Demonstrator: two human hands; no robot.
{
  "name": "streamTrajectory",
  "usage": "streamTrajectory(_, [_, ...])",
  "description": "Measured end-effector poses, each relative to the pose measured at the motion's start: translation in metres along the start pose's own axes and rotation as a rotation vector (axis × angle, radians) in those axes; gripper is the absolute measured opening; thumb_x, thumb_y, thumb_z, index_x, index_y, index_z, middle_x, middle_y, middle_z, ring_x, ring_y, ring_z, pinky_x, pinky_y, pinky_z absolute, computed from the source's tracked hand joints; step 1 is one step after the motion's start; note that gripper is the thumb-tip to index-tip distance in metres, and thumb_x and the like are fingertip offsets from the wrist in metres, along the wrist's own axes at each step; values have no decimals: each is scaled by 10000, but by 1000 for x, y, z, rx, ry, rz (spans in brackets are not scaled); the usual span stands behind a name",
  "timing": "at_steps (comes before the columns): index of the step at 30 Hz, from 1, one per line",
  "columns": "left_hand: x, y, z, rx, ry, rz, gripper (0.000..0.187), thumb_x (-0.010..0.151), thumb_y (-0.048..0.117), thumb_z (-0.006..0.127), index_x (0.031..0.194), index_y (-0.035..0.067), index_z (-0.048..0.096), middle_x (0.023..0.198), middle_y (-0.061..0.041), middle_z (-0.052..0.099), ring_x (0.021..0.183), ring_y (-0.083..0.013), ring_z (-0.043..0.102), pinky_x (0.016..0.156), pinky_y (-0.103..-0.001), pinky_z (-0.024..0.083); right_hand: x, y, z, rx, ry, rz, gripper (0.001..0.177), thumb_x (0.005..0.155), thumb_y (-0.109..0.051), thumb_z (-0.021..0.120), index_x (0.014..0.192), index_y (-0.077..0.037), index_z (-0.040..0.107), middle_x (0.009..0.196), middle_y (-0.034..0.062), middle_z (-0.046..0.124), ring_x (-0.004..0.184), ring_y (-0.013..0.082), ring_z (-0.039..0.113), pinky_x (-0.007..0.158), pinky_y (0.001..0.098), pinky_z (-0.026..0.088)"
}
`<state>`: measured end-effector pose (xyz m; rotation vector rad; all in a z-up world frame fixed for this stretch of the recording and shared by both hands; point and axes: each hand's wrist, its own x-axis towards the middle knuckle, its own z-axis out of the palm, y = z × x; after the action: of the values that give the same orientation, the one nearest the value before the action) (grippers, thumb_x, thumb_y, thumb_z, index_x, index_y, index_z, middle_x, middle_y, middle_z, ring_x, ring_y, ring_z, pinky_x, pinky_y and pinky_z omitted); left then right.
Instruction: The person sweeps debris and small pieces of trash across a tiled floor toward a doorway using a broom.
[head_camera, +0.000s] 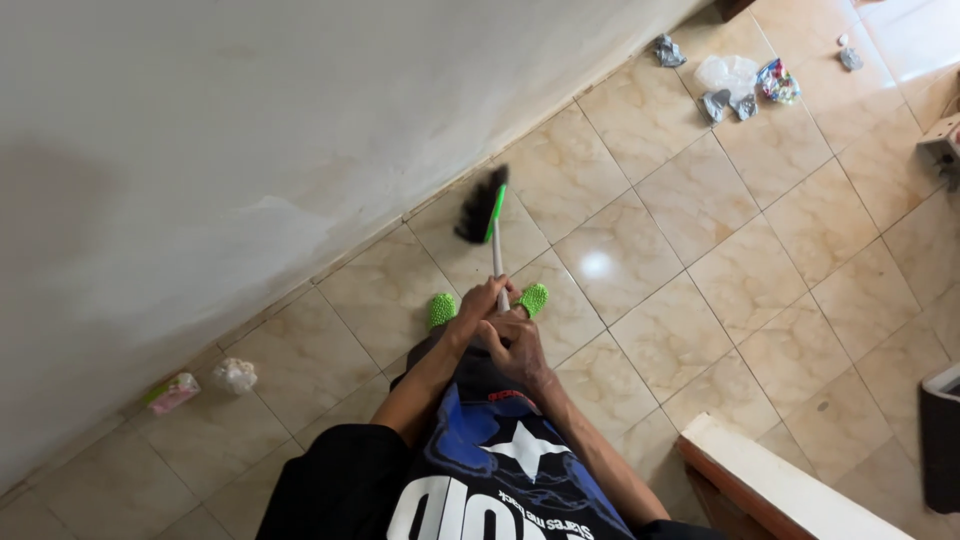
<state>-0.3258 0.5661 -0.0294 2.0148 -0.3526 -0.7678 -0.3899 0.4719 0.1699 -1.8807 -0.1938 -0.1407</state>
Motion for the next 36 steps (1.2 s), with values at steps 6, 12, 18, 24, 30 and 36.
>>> streamTrajectory(6, [-60,53,-63,178,129,1,264,922,362,668,1009,116,632,890,-168,706,827,-387,703,699,-489,542,1,-41,12,208,94,182,338,985,-62,589,681,66,516,582,63,496,548,134,419,544,338,369])
streamTrajectory(12, [-72,9,-80,203,304,11,165,908,263,655,958,108,629,858,-153,721,902,-396,681,743,-503,516,15,3,45,227,127,504,485,1019,-183,588,575,-18,483,521,-71,397,500,25,354,439,281,273])
streamTrajectory(18, [-38,-22,-36,123,181,155,174,877,234,636,991,104,624,882,-172,722,898,-417,679,727,-514,518,5,34,33,174,146,513,466,1007,-203,621,592,-3,548,518,-76,369,500,29,322,435,285,246])
streamTrajectory(24, [-29,-7,-41,143,96,22,230,918,320,676,973,104,618,876,-174,711,853,-407,692,706,-520,524,5,3,38,47,178,304,334,965,-156,624,684,23,634,518,-5,528,476,56,439,439,288,332])
streamTrajectory(30, [-58,4,-74,251,-7,-57,226,830,298,685,972,135,622,826,-142,731,829,-389,707,692,-514,539,-4,-25,49,-40,174,44,330,999,-156,635,711,6,628,599,49,559,557,76,480,717,353,406])
streamTrajectory(36, [-47,6,-46,321,55,-42,185,878,273,662,998,135,633,864,-166,730,876,-406,699,749,-526,530,-1,18,13,274,207,537,449,1000,-182,614,596,6,558,503,-20,430,494,63,352,450,308,248])
